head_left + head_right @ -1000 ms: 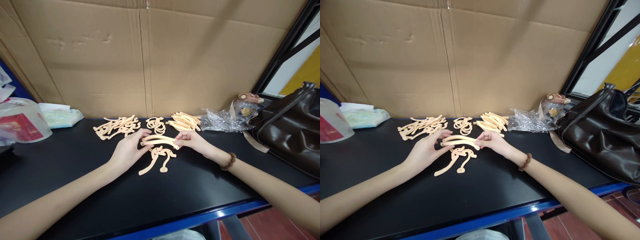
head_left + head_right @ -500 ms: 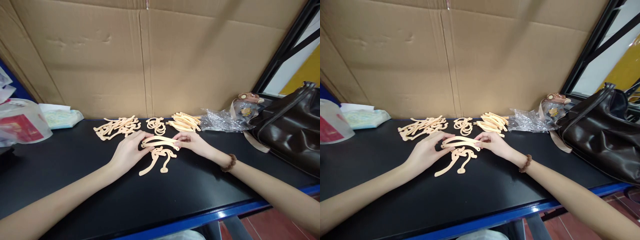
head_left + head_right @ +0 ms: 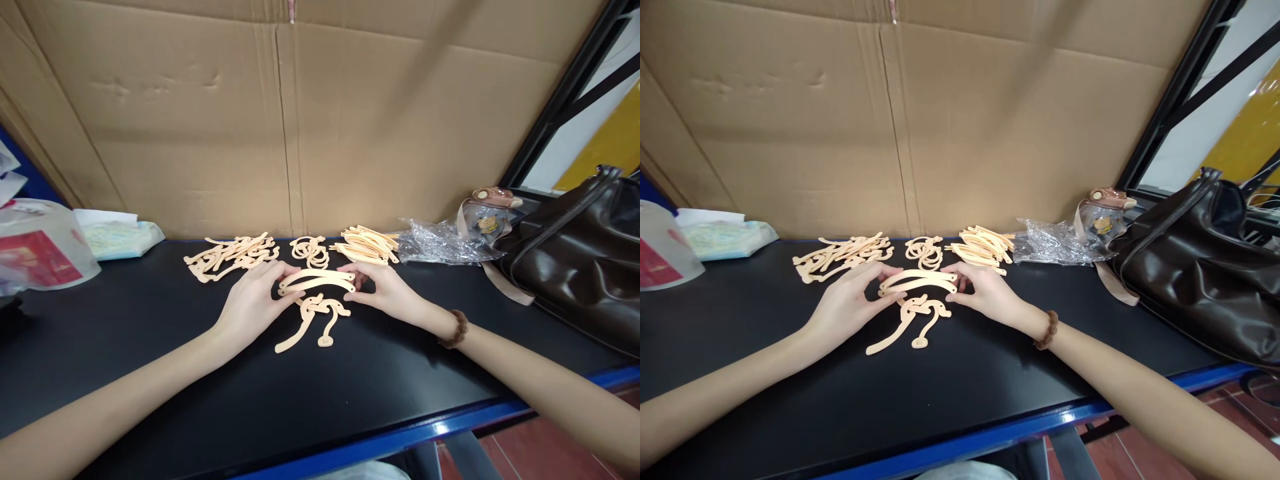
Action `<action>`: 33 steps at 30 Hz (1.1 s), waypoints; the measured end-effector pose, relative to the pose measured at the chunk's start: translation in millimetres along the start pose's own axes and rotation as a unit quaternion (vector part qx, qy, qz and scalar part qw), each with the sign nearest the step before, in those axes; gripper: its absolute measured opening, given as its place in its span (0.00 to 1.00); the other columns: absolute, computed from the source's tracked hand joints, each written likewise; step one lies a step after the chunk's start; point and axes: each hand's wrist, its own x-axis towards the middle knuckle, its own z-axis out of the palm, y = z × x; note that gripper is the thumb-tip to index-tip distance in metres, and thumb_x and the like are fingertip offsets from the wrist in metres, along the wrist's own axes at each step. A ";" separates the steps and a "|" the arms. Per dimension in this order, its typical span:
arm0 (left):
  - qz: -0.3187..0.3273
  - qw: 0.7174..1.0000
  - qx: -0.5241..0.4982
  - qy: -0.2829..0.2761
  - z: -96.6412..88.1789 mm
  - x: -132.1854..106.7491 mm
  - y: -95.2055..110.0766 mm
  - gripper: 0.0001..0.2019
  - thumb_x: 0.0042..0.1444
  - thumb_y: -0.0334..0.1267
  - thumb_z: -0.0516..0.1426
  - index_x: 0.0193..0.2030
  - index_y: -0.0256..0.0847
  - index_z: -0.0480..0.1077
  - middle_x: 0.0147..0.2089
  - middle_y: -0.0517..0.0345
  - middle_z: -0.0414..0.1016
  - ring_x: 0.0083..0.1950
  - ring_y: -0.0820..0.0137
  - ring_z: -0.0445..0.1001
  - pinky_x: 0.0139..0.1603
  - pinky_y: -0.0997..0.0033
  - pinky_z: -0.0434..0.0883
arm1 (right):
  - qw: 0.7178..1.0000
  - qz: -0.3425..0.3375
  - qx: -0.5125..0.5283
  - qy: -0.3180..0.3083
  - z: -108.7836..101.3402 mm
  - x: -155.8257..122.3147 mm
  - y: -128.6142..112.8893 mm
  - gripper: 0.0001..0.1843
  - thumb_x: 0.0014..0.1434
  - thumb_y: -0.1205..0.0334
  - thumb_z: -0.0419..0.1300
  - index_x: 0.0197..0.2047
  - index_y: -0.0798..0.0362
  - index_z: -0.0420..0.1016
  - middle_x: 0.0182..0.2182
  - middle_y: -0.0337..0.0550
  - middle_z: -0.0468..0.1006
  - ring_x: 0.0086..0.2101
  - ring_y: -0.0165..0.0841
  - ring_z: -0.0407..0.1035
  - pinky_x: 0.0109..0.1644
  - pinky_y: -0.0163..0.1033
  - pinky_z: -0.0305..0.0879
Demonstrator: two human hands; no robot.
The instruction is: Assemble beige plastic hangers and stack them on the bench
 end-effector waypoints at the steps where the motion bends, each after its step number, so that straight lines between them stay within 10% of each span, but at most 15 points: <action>1: 0.000 1.000 0.000 0.000 0.0 0.0 0.3 0.08 0.56 0.43 0.58 0.42 0.46 0.68 0.43 0.61 0.74 0.45 0.64 0.71 0.46 0.63 0.67 | 1.000 -0.008 -0.020 0.002 -1.2 0.1 -1.1 0.21 0.56 0.58 0.65 0.53 0.48 0.70 0.34 0.39 0.74 0.33 0.33 0.69 0.40 0.41 0.67; 33: -0.036 0.995 -0.020 -0.093 11.3 8.7 -23.5 0.20 0.57 0.51 0.55 0.51 0.43 0.72 0.49 0.55 0.75 0.51 0.59 0.69 0.54 0.57 0.65 | 0.992 -0.036 -0.111 -0.047 -0.2 -0.7 12.3 0.12 0.63 0.66 0.56 0.50 0.52 0.73 0.41 0.43 0.72 0.41 0.33 0.68 0.47 0.39 0.66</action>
